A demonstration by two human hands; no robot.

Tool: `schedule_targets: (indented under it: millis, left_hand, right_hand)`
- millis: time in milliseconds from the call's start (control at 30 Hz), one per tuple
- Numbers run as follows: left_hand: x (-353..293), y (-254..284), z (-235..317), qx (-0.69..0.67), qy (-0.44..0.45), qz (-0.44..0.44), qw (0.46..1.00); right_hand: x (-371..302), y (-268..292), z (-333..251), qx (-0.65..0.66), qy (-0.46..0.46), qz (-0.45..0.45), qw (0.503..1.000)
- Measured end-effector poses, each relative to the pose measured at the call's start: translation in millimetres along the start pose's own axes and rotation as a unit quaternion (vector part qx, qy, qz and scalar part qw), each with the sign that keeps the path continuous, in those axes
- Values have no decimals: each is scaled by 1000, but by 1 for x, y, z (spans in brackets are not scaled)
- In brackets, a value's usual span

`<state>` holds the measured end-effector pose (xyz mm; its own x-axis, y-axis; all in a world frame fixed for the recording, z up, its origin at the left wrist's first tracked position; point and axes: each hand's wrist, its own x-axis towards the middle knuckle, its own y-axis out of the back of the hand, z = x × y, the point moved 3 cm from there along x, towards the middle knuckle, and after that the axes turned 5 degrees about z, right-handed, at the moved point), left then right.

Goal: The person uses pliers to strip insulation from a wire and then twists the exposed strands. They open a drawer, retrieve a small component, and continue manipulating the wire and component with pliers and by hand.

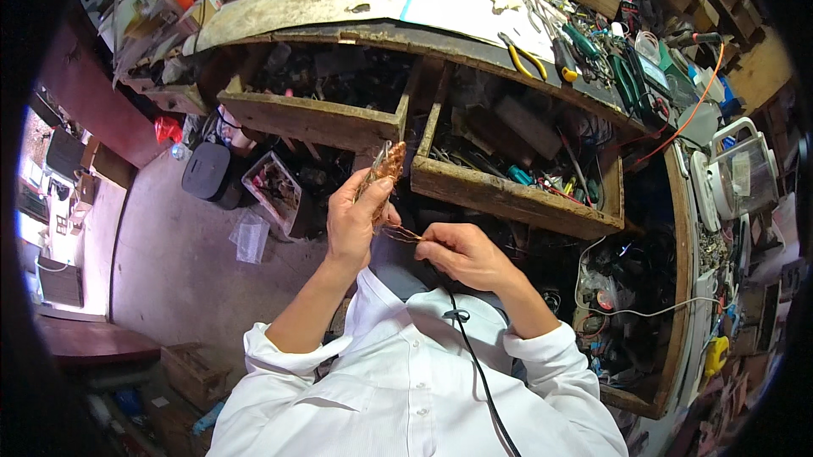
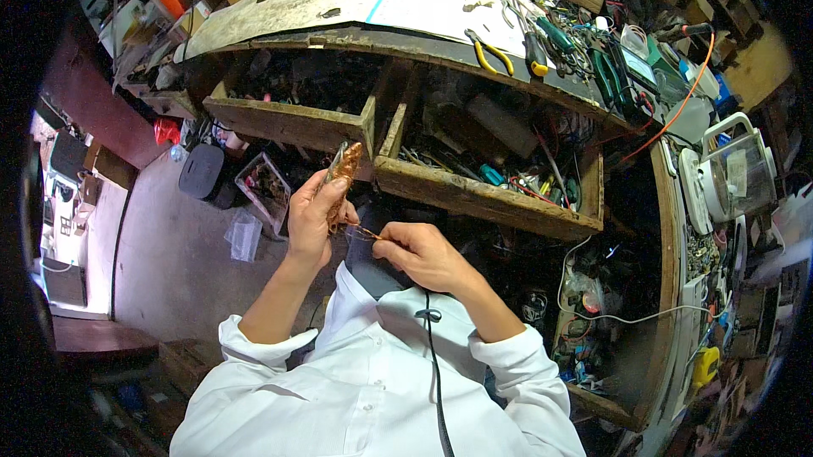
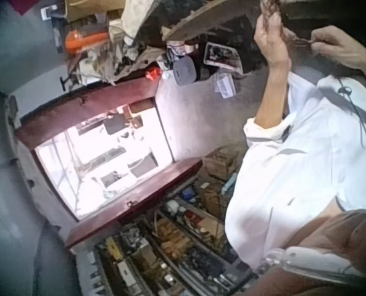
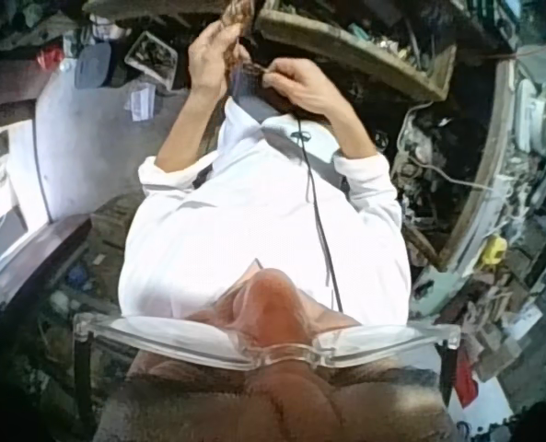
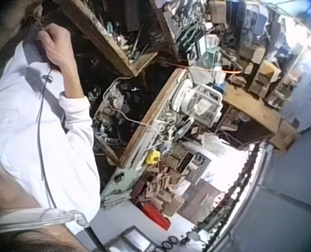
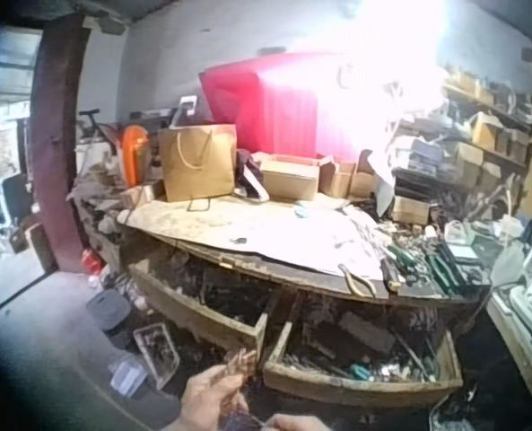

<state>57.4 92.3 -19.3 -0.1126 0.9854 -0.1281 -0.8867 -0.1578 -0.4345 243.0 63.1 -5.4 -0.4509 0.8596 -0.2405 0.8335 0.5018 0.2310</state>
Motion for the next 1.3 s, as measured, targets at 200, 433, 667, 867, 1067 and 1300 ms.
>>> schedule_targets:
  millis: [200, 433, 667, 867, 1067, 1300]
  left_hand:
    - [-12, -7, 3, 346, -15, -160, 924]
    - [-18, -7, -1, 194, 174, -306, 916]
    - [-26, -3, 7, 167, 229, -327, 902]
    - [-30, -9, 13, 151, 151, -328, 920]
    - [-25, -6, 11, 45, 193, -190, 962]
    - [-26, -14, 5, 321, -71, -93, 940]
  right_hand:
    - [-16, 14, -56, -272, 303, 113, 906]
    - [10, 46, -58, -159, 330, 62, 928]
    - [36, 56, -35, -41, 161, -86, 982]
    - [41, 38, 11, 263, 77, -122, 954]
    - [23, 15, 29, 317, 44, 27, 947]
    - [-10, 1, 2, -75, 176, 248, 950]
